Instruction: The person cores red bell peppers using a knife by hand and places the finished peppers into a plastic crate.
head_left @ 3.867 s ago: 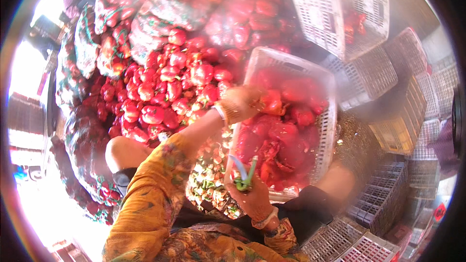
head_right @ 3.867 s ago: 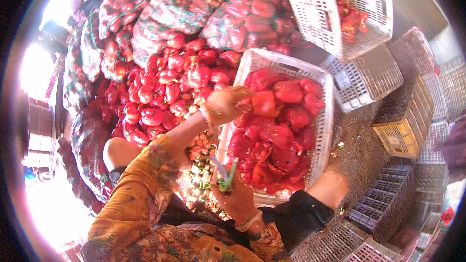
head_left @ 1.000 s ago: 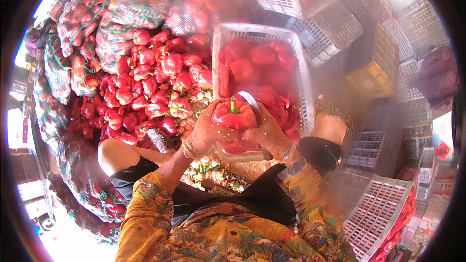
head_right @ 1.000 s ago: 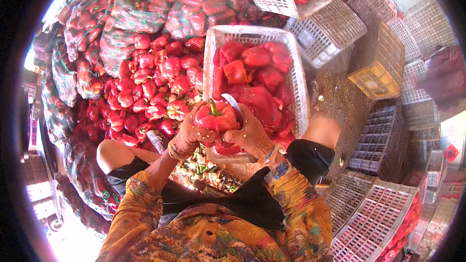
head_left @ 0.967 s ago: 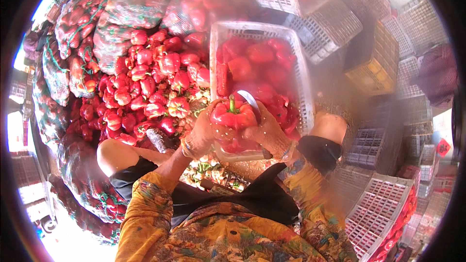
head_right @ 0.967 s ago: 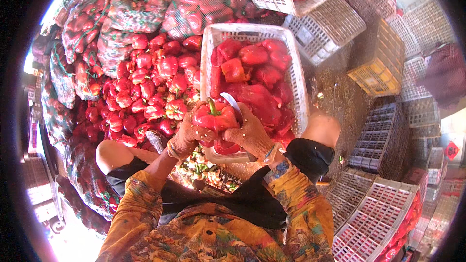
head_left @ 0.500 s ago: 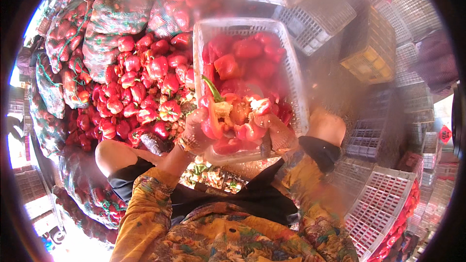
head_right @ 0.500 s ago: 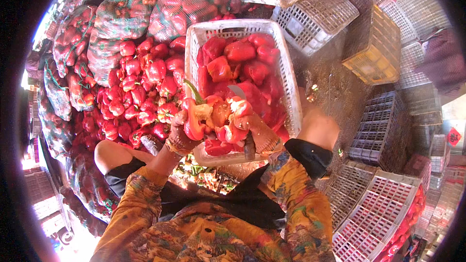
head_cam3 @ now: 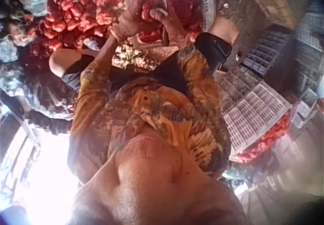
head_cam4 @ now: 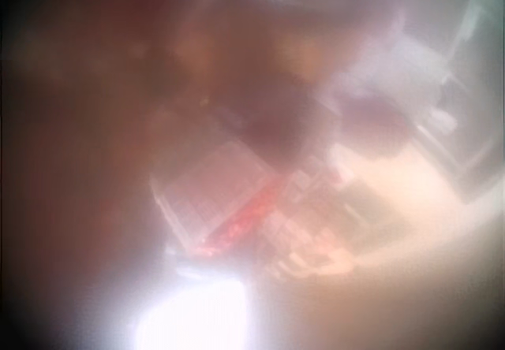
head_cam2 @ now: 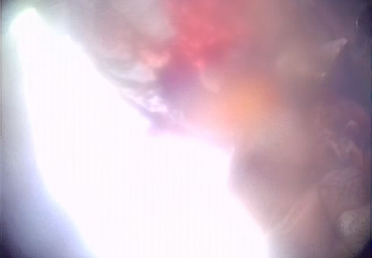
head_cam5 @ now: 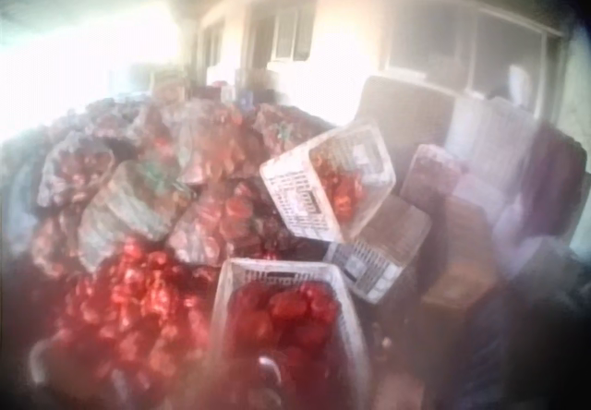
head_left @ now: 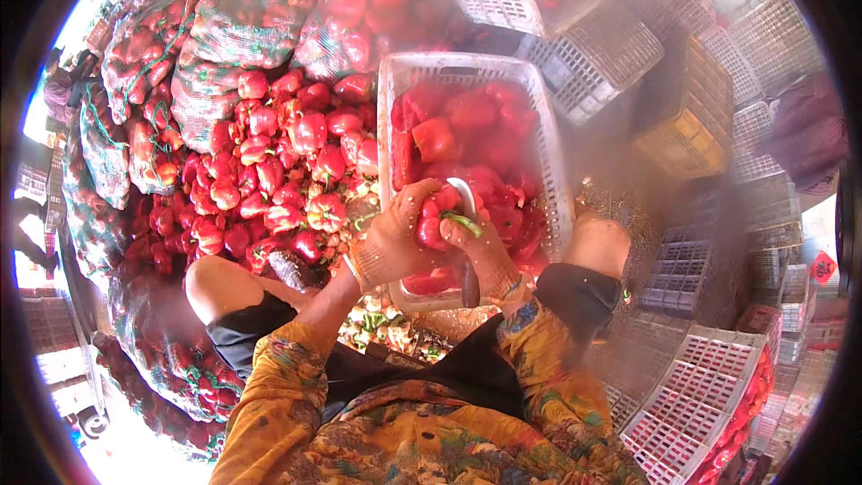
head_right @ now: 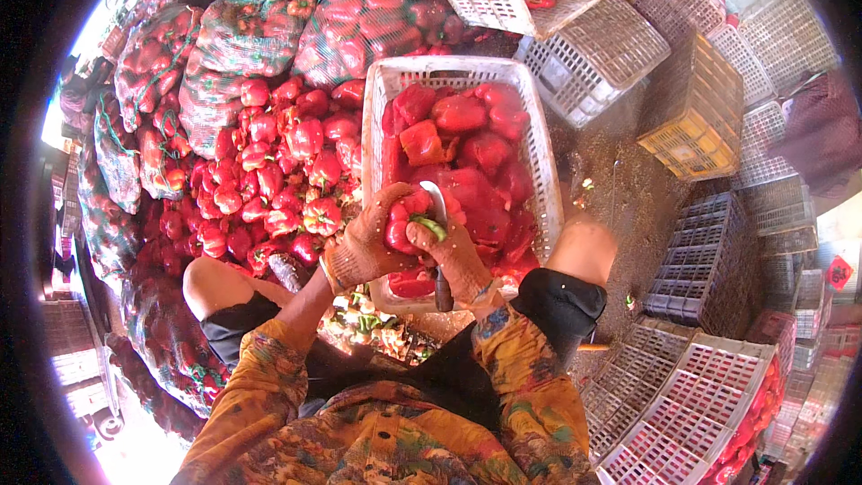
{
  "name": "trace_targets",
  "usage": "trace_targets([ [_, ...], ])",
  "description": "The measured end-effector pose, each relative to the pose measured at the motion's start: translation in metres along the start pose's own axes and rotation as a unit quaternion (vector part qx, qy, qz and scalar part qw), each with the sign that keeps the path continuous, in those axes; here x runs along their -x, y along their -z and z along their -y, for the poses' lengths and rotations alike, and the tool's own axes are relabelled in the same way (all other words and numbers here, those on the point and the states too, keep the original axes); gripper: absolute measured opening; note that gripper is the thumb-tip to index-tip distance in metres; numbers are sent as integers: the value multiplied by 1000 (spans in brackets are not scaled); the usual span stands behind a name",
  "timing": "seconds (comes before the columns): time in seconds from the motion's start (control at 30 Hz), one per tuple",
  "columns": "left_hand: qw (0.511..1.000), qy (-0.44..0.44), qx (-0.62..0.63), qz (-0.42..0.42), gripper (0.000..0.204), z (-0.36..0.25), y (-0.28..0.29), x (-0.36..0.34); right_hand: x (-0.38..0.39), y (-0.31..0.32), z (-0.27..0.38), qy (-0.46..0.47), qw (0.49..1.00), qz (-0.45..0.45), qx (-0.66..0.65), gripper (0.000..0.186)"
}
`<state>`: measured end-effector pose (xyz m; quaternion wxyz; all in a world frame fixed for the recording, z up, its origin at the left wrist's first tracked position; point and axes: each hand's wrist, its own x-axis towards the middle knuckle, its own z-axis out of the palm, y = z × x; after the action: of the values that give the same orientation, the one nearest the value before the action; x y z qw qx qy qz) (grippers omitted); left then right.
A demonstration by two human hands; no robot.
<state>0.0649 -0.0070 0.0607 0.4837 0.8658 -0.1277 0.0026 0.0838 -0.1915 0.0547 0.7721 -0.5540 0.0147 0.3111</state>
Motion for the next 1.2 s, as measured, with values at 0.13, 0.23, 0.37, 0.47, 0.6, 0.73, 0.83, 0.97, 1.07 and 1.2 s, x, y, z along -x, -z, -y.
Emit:
trace_targets([
  [0.13,997,28,70,-16,124,20,-15,9,1,-6,-4,3,999,-18,-48,38],
  [0.23,884,192,413,-106,112,23,-27,7,-4,-13,-11,34,994,-84,-63,41],
  [0.37,775,250,567,-121,97,6,-29,15,-11,-14,-19,116,986,-93,75,44],
  [0.47,798,250,543,-76,86,-6,-14,11,-11,-13,-13,86,991,-58,83,41],
  [0.6,824,258,500,-58,76,3,-20,15,-9,-8,-11,73,995,-28,63,28],
  [0.73,819,222,529,5,77,14,-23,22,-6,6,-18,34,995,-28,95,23],
  [0.83,867,193,458,35,82,15,-16,19,1,5,-12,13,996,-17,87,21],
  [0.97,920,149,355,71,82,20,-18,17,10,16,11,-30,995,40,90,21],
  [1.07,860,168,473,93,71,20,-21,14,10,18,14,-39,992,46,110,25],
  [1.2,690,301,656,57,56,18,-27,24,-5,31,-14,173,933,87,304,31],
])
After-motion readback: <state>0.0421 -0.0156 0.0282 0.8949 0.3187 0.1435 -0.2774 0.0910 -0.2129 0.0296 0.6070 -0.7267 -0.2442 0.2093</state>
